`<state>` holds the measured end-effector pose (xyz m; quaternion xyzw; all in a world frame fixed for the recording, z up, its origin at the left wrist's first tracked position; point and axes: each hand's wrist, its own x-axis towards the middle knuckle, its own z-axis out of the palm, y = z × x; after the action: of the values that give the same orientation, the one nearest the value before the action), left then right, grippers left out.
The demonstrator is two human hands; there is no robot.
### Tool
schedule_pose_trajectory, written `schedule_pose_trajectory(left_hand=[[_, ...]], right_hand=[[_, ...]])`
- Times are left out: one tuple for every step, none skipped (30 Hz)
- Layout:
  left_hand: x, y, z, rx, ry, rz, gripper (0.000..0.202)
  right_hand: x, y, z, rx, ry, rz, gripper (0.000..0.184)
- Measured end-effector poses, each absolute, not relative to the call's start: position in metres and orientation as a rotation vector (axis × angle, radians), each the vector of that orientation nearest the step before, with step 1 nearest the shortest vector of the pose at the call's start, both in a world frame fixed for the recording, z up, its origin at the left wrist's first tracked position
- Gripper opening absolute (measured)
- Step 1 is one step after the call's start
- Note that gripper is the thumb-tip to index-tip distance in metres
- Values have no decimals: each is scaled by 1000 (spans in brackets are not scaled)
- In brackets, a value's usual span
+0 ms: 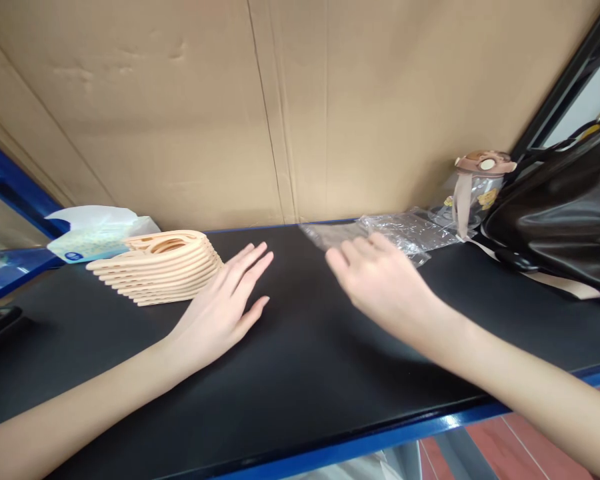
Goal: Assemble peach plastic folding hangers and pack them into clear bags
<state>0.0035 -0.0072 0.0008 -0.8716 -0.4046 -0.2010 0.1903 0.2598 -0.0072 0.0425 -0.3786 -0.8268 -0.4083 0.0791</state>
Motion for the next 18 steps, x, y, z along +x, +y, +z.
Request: schedule_pose_trajectory(left_hand=[[3,-6,1,-2378,-1099,-558,54],[2,-4,2,-2336,-1069,-532,53],[0,-2,2,-2320,-1045,-495,50],[-1,-1,2,-2326,-1024,-451,46],[-2,0,2,-2348,-1006,-407,42],[-4,1,2,-2376,-992,-372,39],[-5,1,1,-2403,-986,-347,37],[-6,2,1,-2422,-994,-334,37],[-6,2,1,-2437,-1015,-327,38],[-6,3,0,-2449,-1042,-326,39],[-6,3,0,-2459,-1075,-326,39],[-6,3,-1,-2474,-1109,-324,39],[-6,3,-1,-2492,-1142,-326,38],[-5,3,-1,-2511,-1175,-333,36],[-5,3,-2,-2527,-1206,-342,34],[-5,3,-2,-2537,-1232,-351,33],[-5,3,-2,-2541,-1251,-357,33],[-5,4,-3,-2540,-1261,-360,33]], right_hand=[[254,-16,39,-987,-2528,-1192,11],[248,-24,36,-825,-2564,-1159,19],[244,-32,33,-665,-2585,-1119,22],[240,-37,30,-514,-2588,-1072,23],[237,-41,27,-384,-2581,-1012,23],[235,-44,25,-283,-2575,-947,21],[234,-45,23,-210,-2570,-882,21],[234,-44,22,-168,-2566,-826,20],[235,-43,22,-155,-2565,-783,19],[236,-41,23,-159,-2562,-754,15],[237,-38,24,-171,-2558,-731,11],[239,-36,25,-186,-2547,-713,9],[240,-34,26,-199,-2531,-698,11],[241,-33,28,-204,-2514,-686,13],[242,-32,29,-200,-2496,-678,14],[243,-32,30,-192,-2477,-678,13],[244,-32,31,-184,-2459,-686,11],[245,-32,31,-174,-2446,-694,9]])
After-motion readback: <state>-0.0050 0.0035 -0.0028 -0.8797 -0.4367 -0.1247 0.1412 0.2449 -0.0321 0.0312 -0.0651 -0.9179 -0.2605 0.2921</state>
